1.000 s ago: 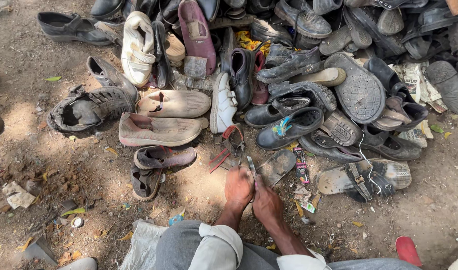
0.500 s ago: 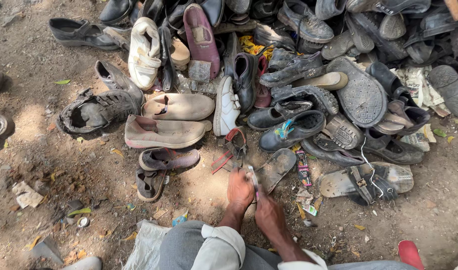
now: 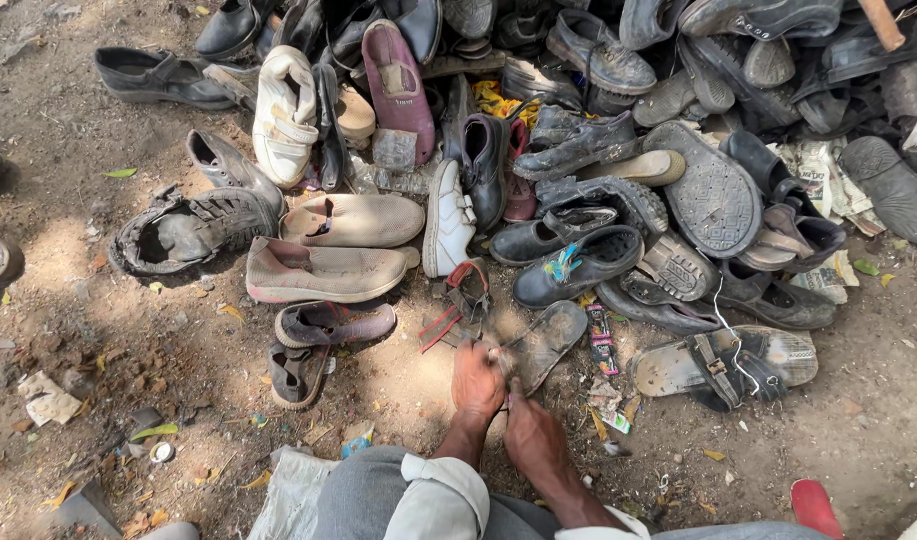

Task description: The person uses a knife to trim and prepare the soles of various used shoes and sandals, picking them one by one from a large pile on the ground.

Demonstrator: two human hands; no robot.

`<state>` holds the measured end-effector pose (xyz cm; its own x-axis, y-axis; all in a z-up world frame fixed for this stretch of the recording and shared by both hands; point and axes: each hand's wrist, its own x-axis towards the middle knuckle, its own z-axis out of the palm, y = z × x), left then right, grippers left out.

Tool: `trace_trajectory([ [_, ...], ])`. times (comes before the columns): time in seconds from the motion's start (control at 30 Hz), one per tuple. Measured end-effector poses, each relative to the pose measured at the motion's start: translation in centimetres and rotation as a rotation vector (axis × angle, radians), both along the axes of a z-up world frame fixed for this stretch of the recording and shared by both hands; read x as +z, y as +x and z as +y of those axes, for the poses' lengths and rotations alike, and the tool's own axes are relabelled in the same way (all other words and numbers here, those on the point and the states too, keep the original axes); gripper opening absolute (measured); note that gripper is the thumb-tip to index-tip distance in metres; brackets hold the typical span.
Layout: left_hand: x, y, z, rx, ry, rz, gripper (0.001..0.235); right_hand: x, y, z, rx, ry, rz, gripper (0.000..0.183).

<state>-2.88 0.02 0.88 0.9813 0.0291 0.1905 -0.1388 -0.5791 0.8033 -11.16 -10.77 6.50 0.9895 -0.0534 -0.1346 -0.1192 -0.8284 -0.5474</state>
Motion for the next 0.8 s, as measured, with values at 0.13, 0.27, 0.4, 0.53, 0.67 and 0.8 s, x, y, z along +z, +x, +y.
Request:
trace_trajectory([
  [0.13, -0.5, 0.0, -0.1, 0.004, 0.004, 0.028, 0.021, -1.7, 2.9, -0.3, 0.041, -0.002, -0.026, 0.048],
  [0.27, 0.1, -0.1, -0.1, 0.014, -0.013, -0.045, 0.019, 0.1, 1.0, 0.0, 0.038, -0.005, 0.065, 0.056],
  [0.4, 0.7, -0.3, 0.0, 0.078, -0.045, 0.037, 0.031, 0.4, -0.7, 0.5, 0.04, -0.031, 0.153, 0.051],
  [0.53, 1.4, 0.3, 0.2, 0.077, -0.065, 0.001, 0.031, -1.4, 0.2, 0.4, -0.028, 0.024, 0.047, 0.044],
  [0.67, 3.0, 1.6, 1.2, 0.065, -0.097, 0.133, 0.012, -1.1, 0.0, -0.4, -0.061, 0.051, 0.101, 0.045],
  [0.8, 3.1, 1.3, 1.9, -0.118, -0.228, 0.217, 0.014, -0.8, 0.6, -0.9, -0.126, 0.138, 0.263, 0.038],
])
